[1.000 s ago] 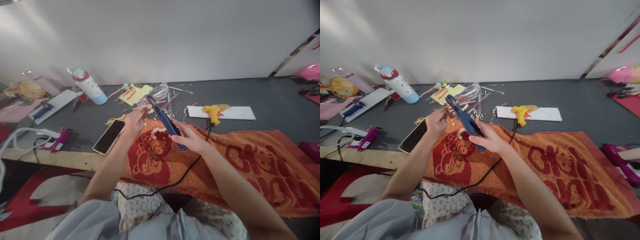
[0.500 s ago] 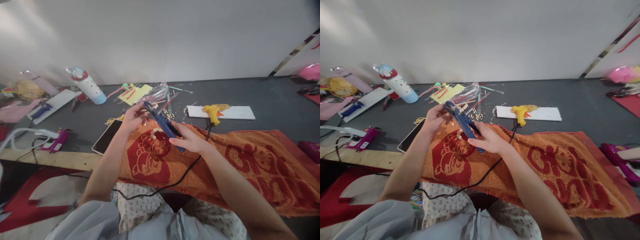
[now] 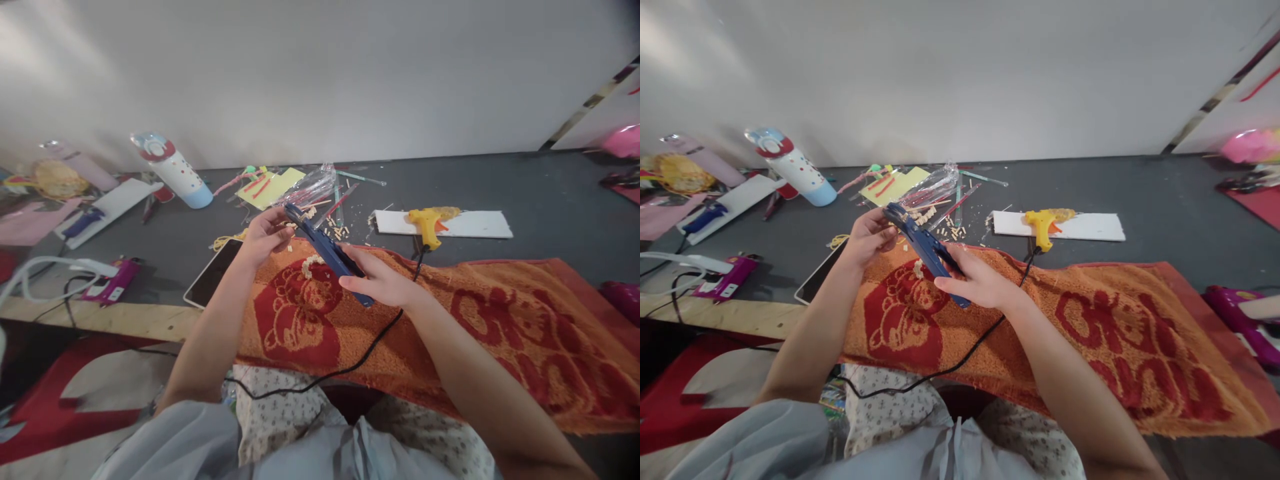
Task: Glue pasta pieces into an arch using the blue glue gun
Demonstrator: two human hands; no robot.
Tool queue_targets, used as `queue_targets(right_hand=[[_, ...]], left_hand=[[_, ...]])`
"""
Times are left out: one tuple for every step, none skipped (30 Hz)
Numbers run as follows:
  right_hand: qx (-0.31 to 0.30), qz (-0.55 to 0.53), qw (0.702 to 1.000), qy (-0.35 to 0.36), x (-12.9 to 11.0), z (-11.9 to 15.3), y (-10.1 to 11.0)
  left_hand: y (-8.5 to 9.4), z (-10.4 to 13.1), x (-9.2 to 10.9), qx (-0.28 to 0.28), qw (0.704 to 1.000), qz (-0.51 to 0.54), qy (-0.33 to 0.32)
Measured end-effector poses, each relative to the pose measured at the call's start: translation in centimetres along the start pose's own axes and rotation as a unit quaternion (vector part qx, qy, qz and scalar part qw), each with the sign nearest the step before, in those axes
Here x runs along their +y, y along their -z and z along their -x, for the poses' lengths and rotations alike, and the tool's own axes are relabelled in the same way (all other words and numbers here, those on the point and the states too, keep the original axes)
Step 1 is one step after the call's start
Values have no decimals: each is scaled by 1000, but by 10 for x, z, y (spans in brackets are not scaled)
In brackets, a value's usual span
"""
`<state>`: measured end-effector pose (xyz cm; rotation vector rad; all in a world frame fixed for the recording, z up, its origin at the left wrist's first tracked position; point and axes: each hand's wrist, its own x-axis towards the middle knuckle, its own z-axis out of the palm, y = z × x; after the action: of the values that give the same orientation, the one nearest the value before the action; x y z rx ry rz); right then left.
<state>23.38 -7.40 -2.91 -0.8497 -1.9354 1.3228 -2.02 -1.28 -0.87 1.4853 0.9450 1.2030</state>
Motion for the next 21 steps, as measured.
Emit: queue_targets(right_hand=[[9, 10, 1000, -4, -1, 0, -1], [21, 23, 999, -9, -1, -1, -1], [33, 38, 999, -12, -2, -1, -2], [44, 53, 998, -12, -2, -2, -2], [50, 68, 996, -9, -2, -2, -2], [52, 81, 995, -3, -3, -3, -2], [50, 91, 995, 3, -3, -3, -2], [47, 97, 994, 9, -3, -3, -1], [43, 100, 994, 13, -3, -3, -1], [39, 102, 994, 17, -2, -3, 0], [36, 102, 994, 21, -2, -3, 1], [34, 101, 994, 27, -1, -3, 2], [33, 98, 994, 33, -1, -3, 3], [32, 94, 994, 40, 0, -2, 4], [30, 89, 995, 43, 1, -2, 5], [28, 84, 995, 44, 3, -2, 6], [28, 78, 996, 43, 4, -1, 7], [27, 73, 996, 41, 6, -1, 8], [28, 68, 996, 41, 7, -1, 9], [29, 64, 997, 44, 9, 0, 10], [30, 61, 997, 47, 10, 0, 11]], left_hand=[[-2, 0, 0, 13, 1000, -13, -1], [-4, 0, -1, 32, 999, -32, -6], [-6, 0, -1, 56, 996, -61, -15], [-9, 1, -1, 83, 991, -96, -30], [-12, 1, -1, 111, 983, -135, -49], [-14, 3, -1, 136, 973, -171, -70], [-16, 4, 0, 155, 963, -200, -89], [-18, 5, 1, 165, 956, -219, -102], [-19, 6, 3, 167, 953, -228, -110], [-19, 7, 4, 165, 953, -228, -113], [-19, 8, 5, 158, 955, -224, -111], [-19, 8, 6, 151, 959, -217, -107], [-18, 8, 6, 142, 963, -205, -103], [-17, 8, 6, 135, 968, -190, -98], [-17, 8, 6, 128, 973, -170, -92], [-16, 8, 5, 122, 978, -148, -86], [-16, 7, 4, 116, 982, -123, -80], [-16, 7, 3, 109, 986, -98, -74], [-15, 7, 2, 99, 990, -73, -67], [-15, 7, 1, 89, 993, -49, -59], [-15, 7, 1, 77, 995, -28, -50]])
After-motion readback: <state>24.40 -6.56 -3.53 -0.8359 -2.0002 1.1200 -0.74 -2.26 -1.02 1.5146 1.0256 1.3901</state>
